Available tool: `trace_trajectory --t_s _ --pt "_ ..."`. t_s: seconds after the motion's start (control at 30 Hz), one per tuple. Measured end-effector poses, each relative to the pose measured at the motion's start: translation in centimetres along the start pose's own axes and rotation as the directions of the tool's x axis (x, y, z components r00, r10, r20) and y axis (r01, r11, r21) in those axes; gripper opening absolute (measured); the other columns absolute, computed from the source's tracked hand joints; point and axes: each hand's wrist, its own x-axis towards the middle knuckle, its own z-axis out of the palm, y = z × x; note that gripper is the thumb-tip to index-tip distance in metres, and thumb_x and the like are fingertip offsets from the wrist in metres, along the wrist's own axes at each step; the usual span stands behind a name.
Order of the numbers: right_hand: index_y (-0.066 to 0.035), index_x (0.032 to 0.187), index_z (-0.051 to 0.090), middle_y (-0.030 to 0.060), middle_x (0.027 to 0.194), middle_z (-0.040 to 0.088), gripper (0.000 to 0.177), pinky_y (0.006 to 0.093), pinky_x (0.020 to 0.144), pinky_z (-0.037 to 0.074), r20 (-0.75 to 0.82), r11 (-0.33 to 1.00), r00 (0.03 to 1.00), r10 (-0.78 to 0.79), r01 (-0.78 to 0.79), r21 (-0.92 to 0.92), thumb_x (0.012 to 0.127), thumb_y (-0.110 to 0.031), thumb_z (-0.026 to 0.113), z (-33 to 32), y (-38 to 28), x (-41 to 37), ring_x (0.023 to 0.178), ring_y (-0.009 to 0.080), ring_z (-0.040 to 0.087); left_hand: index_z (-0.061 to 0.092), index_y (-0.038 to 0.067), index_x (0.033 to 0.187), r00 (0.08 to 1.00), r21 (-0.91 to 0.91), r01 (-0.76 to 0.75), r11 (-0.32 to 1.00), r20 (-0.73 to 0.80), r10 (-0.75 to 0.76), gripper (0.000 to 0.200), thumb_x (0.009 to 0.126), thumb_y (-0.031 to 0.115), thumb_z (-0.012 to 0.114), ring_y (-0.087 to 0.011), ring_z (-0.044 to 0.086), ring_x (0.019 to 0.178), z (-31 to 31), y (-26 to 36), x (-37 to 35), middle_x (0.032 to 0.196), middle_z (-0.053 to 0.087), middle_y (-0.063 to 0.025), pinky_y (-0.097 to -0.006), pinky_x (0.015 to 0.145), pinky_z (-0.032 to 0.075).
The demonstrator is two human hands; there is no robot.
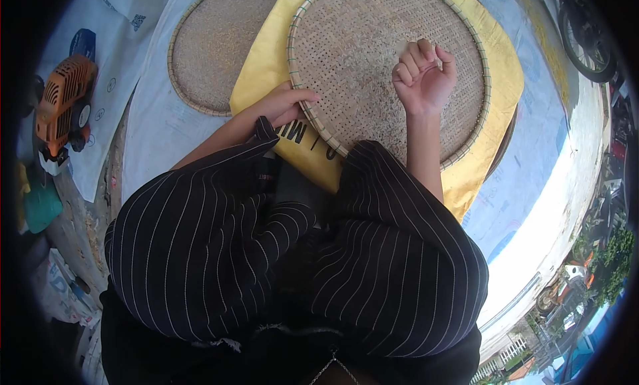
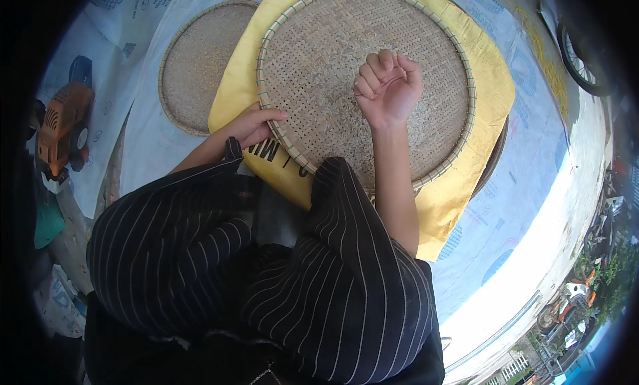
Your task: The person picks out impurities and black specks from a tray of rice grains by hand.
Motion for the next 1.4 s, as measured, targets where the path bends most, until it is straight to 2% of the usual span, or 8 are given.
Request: trace_trajectory --t_s 0.13,0.2,0.33,0.4,0.63,1.03,1.2,1.4 --pt "-0.007 0.065 0.042 -0.0019 0.055 0.027 0.027 0.0234 0.037 0.018 -0.035 0.988 0.998 -0.055 0.049 -0.143 0.086 -0.024 0.043 0.2 0.5 -0.8 0.043 0.0081 0.021 0.042 -0.002 0.124 0.978 0.528 0.095 0.844 -0.206 0.018 0.049 0.082 0.012 0.061 -0.0241 0.06 0.096 2.3 4.0 -2.1 0.11 0.058 -0.0124 -0.0347 0.079 0.051" --pt "-0.007 0.065 0.044 -0.0022 0.053 0.028 0.028 0.0235 0.036 0.018 -0.09 0.967 0.991 -0.104 0.079 -0.242 0.086 -0.026 0.043 0.3 1.2 -0.9 0.042 0.008 0.021 0.054 -0.003 0.112 0.87 0.925 0.373 0.075 -0.377 0.319 0.038 0.081 0.018 0.064 -0.0164 0.063 0.081 3.5 7.0 -3.2 0.091 0.064 -0.0082 -0.027 0.069 0.051" --pt "-0.007 0.065 0.044 -0.0017 0.053 0.03 0.028 0.0229 0.037 0.02 -0.122 0.972 0.984 -0.129 0.101 -0.214 0.086 -0.026 0.044 1.0 3.3 -0.3 0.042 0.0079 0.023 0.059 -0.005 0.105 0.866 0.998 0.064 0.007 -0.059 0.496 0.037 0.078 0.018 0.068 -0.0101 0.062 0.073 7.0 8.7 -3.3 0.082 0.066 -0.0087 -0.0211 0.065 0.048" --pt "-0.007 0.067 0.045 -0.0015 0.052 0.031 0.027 0.0227 0.037 0.021 -0.238 0.994 0.967 -0.093 0.077 -0.074 0.086 -0.026 0.044 1.4 4.4 0.1 0.042 0.008 0.025 0.061 -0.004 0.106 0.869 0.906 -0.25 0.341 0.055 0.491 0.036 0.076 0.013 0.071 -0.0081 0.06 0.07 7.9 7.3 -1.9 0.083 0.067 -0.0088 -0.0202 0.064 0.047" --pt "-0.007 0.068 0.045 -0.0019 0.052 0.031 0.025 0.0228 0.037 0.021 -0.277 0.982 0.945 -0.174 0.143 -0.127 0.086 -0.026 0.045 2.3 6.4 0.5 0.042 0.0082 0.025 0.068 0.001 0.094 0.752 0.736 -0.443 0.512 -0.006 0.66 0.02 0.078 0.014 0.068 -0.0114 0.061 0.065 7.5 4.0 0.2 0.078 0.068 -0.01 -0.0245 0.059 0.047" --pt "-0.006 0.071 0.046 -0.0005 0.058 0.035 0.03 0.0234 0.043 0.031 -0.357 0.994 0.929 -0.094 0.071 -0.078 0.087 -0.032 0.043 0.9 6.3 0.2 0.048 0.0099 0.034 0.07 0.008 0.086 0.61 0.884 -0.386 -0.265 0.46 0.646 0.011 0.077 0.011 0.064 -0.0235 0.059 0.075 8.5 7.6 -1.3 0.082 0.065 -0.0076 -0.0315 0.068 0.048" --pt "0.005 0.093 0.052 0.0124 0.084 0.053 0.041 0.0338 0.075 0.047 -0.437 0.999 0.899 0.035 -0.018 0.043 0.09 -0.033 0.035 1.3 6.8 0.1 0.078 0.023 0.053 0.069 0.01 0.082 0.586 0.763 -0.348 -0.544 0.63 0.51 0.009 0.074 0.012 0.065 -0.0232 0.056 0.088 9.0 7.1 -0.7 0.102 0.062 -0.0025 -0.0328 0.077 0.046" --pt "0.01 0.101 0.05 0.018 0.09 0.053 0.043 0.0386 0.084 0.047 -0.399 0.997 0.914 -0.076 0.078 -0.012 0.093 -0.027 0.03 1.4 7.0 -0.1 0.088 0.0285 0.055 0.067 0.01 0.093 0.551 0.872 -0.418 -0.254 0.466 0.692 0.021 0.073 0.009 0.066 -0.0229 0.057 0.087 9.4 7.2 -1.1 0.109 0.059 -0.0056 -0.0318 0.077 0.046"
